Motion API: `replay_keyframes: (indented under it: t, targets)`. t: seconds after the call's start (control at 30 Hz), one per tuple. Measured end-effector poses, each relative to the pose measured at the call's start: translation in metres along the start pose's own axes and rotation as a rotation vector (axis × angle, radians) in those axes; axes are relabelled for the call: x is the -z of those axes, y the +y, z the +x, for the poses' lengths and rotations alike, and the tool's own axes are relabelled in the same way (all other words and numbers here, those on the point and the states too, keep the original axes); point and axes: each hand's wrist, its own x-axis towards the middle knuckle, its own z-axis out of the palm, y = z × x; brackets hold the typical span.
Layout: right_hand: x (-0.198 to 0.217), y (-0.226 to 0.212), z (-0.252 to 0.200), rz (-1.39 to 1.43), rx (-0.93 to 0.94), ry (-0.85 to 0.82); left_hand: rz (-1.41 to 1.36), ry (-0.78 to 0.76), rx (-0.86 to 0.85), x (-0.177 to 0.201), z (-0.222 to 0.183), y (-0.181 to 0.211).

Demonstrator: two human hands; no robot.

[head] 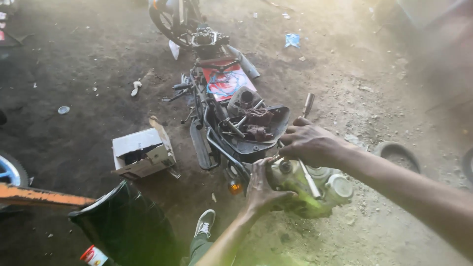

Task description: Tightening bolts on a motorcycle engine casing using a T-handle socket wrench.

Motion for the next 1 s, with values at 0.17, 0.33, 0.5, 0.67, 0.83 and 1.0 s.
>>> replay_keyframes:
  t: [0.17,0.33,0.5,0.67,0.83,1.0]
  targets:
    - [0.037,-0.009,0.021,-0.045,0.241,-0.011,-0.017,0.018,-0.015,0.004,-0.006,0.008]
    - [0.053,-0.001,0.050,-0.047,0.477,-0.177,-0.027,0.034,-0.042,-0.002,-0.006,-0.002]
    - [-0.015,0.015,0.029,-0.040,0.378,0.013,-0.041,0.032,-0.059,0.004,-0.009,0.010]
    - [-0.003,0.003,0.048,-0.021,0.295,0.242,-0.031,0.018,-0.075,0.013,-0.005,0.011]
    - [0.002,-0.007,0.045,0.033,0.213,0.340,0.005,0.022,-0.103,0.011,-0.004,0.009]
    - [0.000,-0.021,0.039,0.055,0.016,0.379,0.014,0.019,-0.086,0.006,-0.003,0.010]
